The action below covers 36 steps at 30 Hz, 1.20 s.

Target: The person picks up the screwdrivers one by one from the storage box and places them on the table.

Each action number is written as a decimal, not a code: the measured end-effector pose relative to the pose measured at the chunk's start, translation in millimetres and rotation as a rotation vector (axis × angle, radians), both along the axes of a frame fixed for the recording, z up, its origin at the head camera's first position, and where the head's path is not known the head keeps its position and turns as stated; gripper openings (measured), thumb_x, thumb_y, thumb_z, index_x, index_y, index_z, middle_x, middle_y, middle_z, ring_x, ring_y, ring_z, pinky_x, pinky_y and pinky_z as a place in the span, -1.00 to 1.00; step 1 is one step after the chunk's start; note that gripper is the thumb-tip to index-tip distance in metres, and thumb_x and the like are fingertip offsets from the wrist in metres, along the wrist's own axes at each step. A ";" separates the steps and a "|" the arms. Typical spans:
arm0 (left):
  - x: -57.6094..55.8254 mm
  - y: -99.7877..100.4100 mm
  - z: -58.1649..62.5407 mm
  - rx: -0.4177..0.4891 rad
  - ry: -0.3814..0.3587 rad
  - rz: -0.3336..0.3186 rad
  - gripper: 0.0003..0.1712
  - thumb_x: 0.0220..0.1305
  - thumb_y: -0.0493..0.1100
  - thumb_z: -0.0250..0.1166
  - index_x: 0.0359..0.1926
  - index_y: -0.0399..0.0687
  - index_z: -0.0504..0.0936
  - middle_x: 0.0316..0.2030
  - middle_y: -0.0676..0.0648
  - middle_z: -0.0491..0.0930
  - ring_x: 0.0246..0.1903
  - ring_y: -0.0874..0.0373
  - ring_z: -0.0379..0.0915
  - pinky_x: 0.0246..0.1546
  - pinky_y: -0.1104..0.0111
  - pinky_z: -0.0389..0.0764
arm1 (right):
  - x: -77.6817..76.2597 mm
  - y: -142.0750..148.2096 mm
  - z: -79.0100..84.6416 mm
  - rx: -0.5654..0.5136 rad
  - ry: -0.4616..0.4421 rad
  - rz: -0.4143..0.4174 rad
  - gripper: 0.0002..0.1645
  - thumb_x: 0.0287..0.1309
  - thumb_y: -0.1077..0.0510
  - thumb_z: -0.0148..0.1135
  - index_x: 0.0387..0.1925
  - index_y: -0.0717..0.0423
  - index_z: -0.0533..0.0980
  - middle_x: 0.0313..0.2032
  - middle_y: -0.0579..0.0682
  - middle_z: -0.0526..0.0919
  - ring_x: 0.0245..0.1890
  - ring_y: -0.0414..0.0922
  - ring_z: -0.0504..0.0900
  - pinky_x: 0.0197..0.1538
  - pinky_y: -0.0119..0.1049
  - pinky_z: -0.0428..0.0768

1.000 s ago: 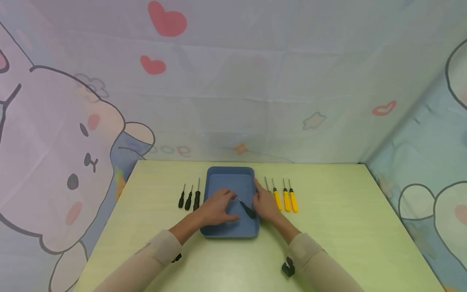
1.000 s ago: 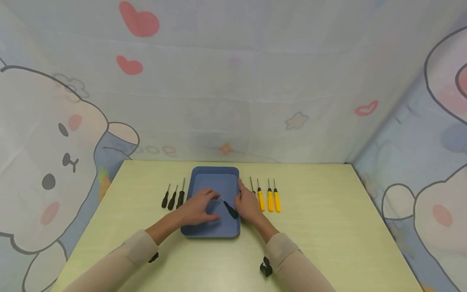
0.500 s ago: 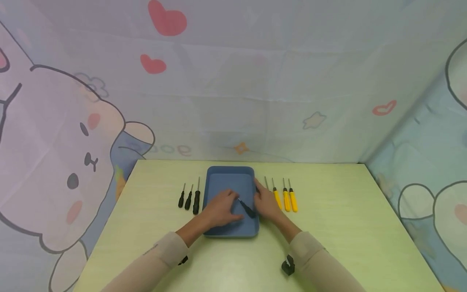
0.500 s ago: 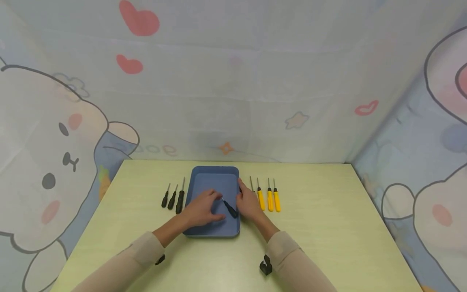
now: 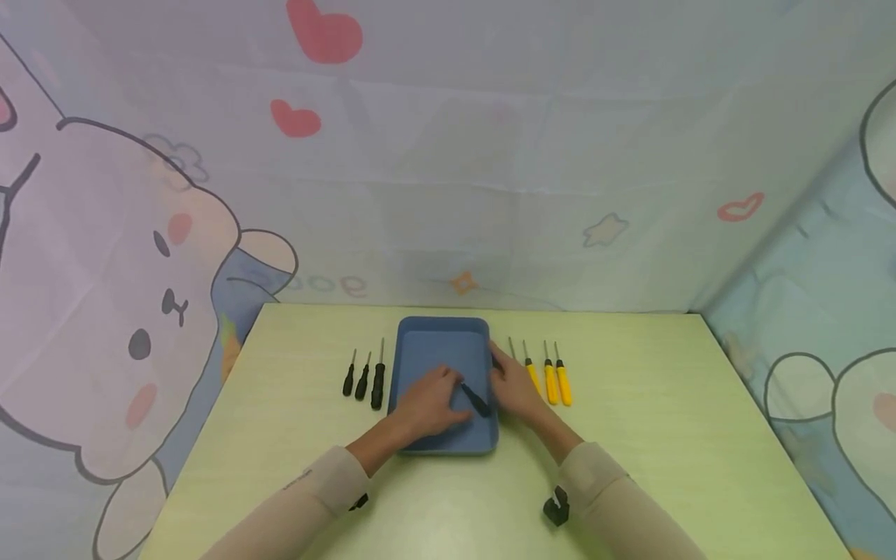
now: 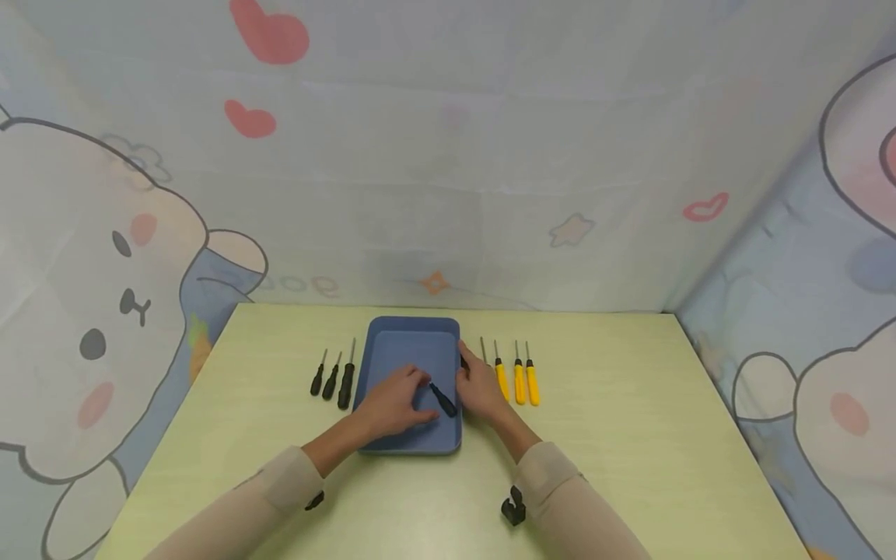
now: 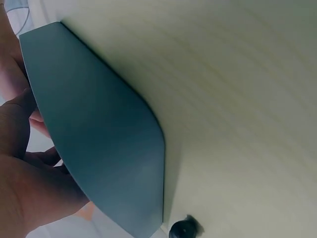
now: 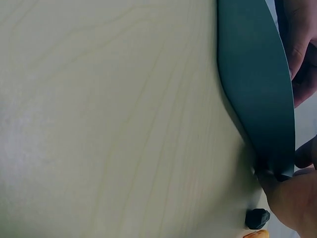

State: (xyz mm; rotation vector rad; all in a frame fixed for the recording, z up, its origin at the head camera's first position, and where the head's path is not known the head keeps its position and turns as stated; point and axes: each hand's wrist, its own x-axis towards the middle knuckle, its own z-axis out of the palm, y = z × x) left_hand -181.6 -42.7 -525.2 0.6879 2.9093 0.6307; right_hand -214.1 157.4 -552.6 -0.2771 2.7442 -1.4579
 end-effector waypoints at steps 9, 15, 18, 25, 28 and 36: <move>4.1 8.1 -2.7 -0.014 0.020 0.037 -0.24 0.08 0.21 0.46 0.19 -0.14 0.54 0.07 -0.10 0.51 0.05 0.01 0.48 0.00 0.16 0.57 | -1.0 1.2 -2.8 -0.003 0.006 -0.003 -0.33 0.39 0.25 -0.07 0.50 0.08 0.18 0.40 0.06 0.34 -0.14 0.02 0.51 -0.19 -0.19 0.47; 6.0 12.4 -3.6 -0.017 0.015 0.062 -0.25 0.07 0.21 0.46 0.18 -0.14 0.55 0.04 -0.09 0.52 -0.01 0.03 0.49 -0.06 0.17 0.58 | -0.7 0.5 -2.2 -0.009 0.007 0.002 -0.32 0.38 0.26 -0.08 0.50 0.11 0.18 0.41 0.06 0.32 -0.03 0.01 0.49 -0.09 -0.18 0.46; 6.4 14.2 -4.2 -0.023 0.010 0.067 -0.27 0.08 0.22 0.46 0.15 -0.13 0.56 0.00 -0.07 0.52 -0.04 0.04 0.49 -0.12 0.18 0.59 | -0.4 -0.1 -1.8 -0.001 0.012 0.006 -0.32 0.38 0.26 -0.08 0.50 0.12 0.17 0.41 0.08 0.32 -0.11 0.01 0.50 -0.15 -0.17 0.48; 7.0 19.7 -5.2 -0.037 0.010 0.088 -0.30 0.10 0.24 0.43 0.12 -0.11 0.57 -0.04 -0.04 0.52 -0.06 0.08 0.49 -0.14 0.20 0.59 | 1.0 -1.1 -0.8 0.029 0.020 0.004 -0.33 0.40 0.25 -0.08 0.50 0.12 0.17 0.39 0.11 0.36 0.00 0.00 0.47 0.04 -0.12 0.45; 6.8 22.0 -5.8 -0.055 0.017 0.094 -0.31 0.10 0.25 0.43 0.10 -0.11 0.58 -0.05 -0.04 0.52 -0.07 0.08 0.48 -0.16 0.20 0.59 | 0.9 -1.2 -0.3 0.026 0.022 0.005 -0.33 0.39 0.26 -0.07 0.50 0.12 0.17 0.38 0.12 0.37 -0.07 0.01 0.50 -0.01 -0.13 0.46; 4.8 28.5 -11.9 -0.136 0.069 0.089 -0.21 0.06 0.38 0.39 0.05 -0.16 0.59 -0.08 -0.08 0.51 -0.11 0.04 0.47 -0.22 0.18 0.59 | 1.1 -0.9 1.7 0.000 -0.002 0.012 -0.33 0.40 0.25 -0.07 0.51 0.10 0.16 0.36 0.16 0.39 -0.63 -0.15 0.29 -0.43 -0.25 0.43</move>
